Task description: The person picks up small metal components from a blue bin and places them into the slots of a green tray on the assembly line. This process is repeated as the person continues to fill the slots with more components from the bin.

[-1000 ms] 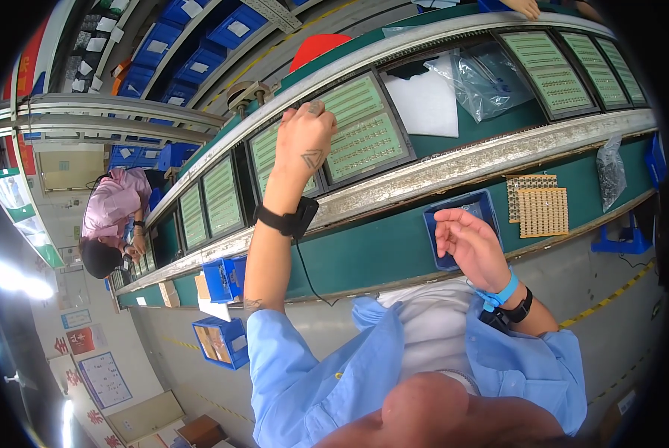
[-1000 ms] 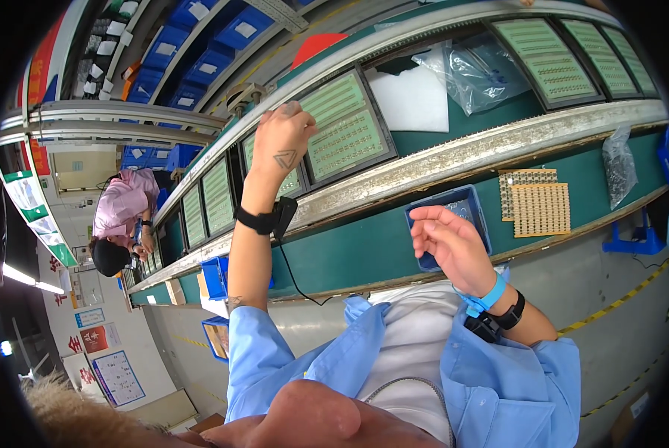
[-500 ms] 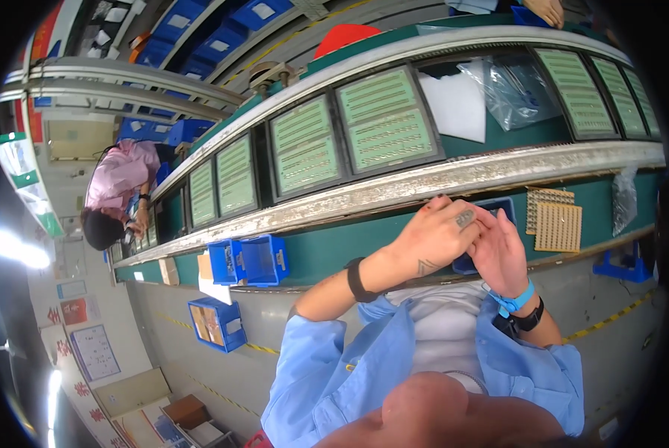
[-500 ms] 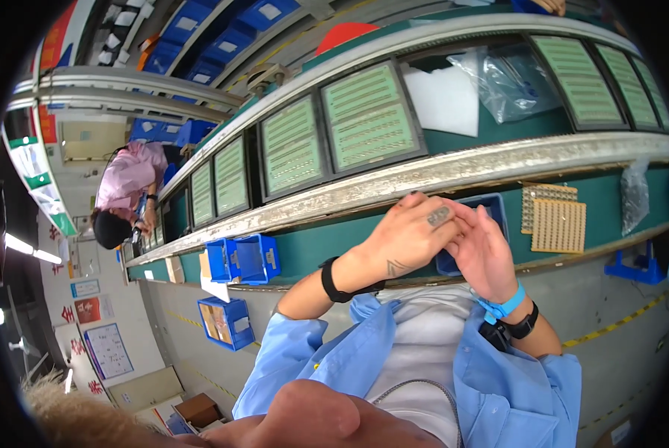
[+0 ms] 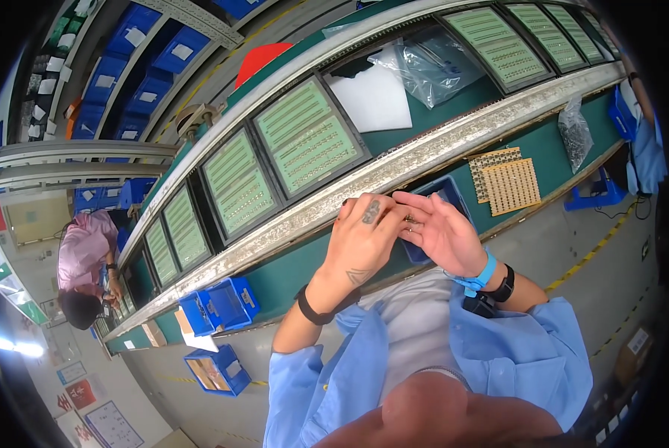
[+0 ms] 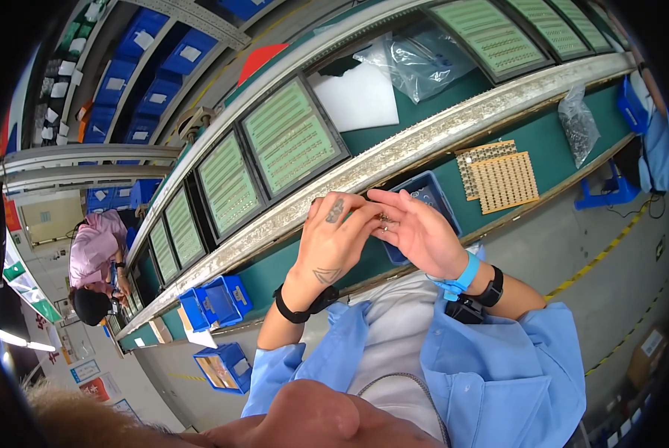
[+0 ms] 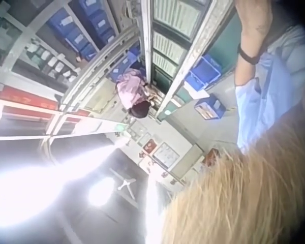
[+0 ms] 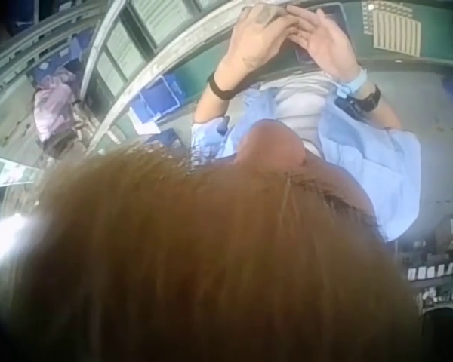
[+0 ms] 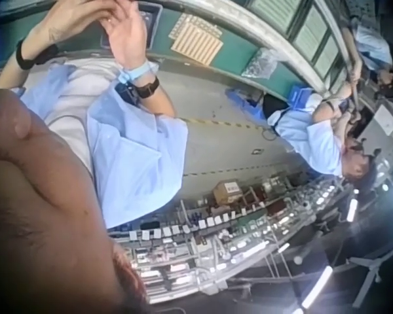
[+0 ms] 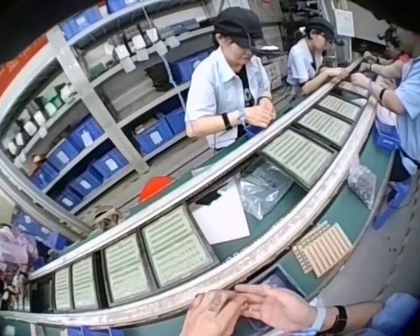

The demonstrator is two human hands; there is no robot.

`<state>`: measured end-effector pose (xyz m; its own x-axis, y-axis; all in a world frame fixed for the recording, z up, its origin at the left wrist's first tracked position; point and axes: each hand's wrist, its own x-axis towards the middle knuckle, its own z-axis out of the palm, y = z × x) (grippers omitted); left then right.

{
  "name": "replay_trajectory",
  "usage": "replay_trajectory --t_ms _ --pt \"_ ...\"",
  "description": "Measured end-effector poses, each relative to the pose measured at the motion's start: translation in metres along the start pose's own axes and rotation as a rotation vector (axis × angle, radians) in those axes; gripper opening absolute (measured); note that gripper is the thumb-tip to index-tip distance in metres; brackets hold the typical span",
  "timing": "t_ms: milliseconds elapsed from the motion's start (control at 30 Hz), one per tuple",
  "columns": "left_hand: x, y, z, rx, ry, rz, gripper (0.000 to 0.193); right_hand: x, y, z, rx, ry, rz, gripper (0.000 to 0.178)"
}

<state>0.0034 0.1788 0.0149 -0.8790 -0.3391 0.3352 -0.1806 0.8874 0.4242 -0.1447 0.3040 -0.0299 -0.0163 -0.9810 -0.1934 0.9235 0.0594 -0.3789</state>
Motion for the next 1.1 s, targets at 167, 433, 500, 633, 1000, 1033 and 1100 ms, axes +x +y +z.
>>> replay_trajectory --t_ms 167,433,500,633,1000,1033,1100 --pt "-0.001 0.000 -0.003 -0.049 0.025 0.001 0.021 0.000 -0.002 0.005 0.025 -0.003 0.002 0.050" --pt "-0.002 -0.004 -0.006 -0.225 0.061 -0.136 0.015 -0.003 -0.002 0.006 -0.271 0.076 0.056 0.036" --pt "-0.003 -0.003 -0.006 -0.228 0.073 -0.168 0.015 -0.003 -0.003 0.009 -0.387 0.122 0.065 0.027" --pt "-0.003 0.001 -0.009 -0.183 0.093 -0.170 0.016 0.000 0.003 0.000 -0.446 0.132 0.082 0.018" --pt "-0.006 -0.004 -0.019 -0.056 0.038 0.081 0.022 -0.002 0.002 -0.001 -0.465 0.147 0.089 0.015" --pt "-0.007 -0.005 -0.020 -0.052 0.039 0.079 0.022 -0.002 0.002 -0.001 -0.504 0.151 0.087 0.015" --pt "-0.006 -0.005 -0.023 -0.073 0.006 0.047 0.020 -0.001 0.002 0.003 -0.534 0.150 0.088 0.016"
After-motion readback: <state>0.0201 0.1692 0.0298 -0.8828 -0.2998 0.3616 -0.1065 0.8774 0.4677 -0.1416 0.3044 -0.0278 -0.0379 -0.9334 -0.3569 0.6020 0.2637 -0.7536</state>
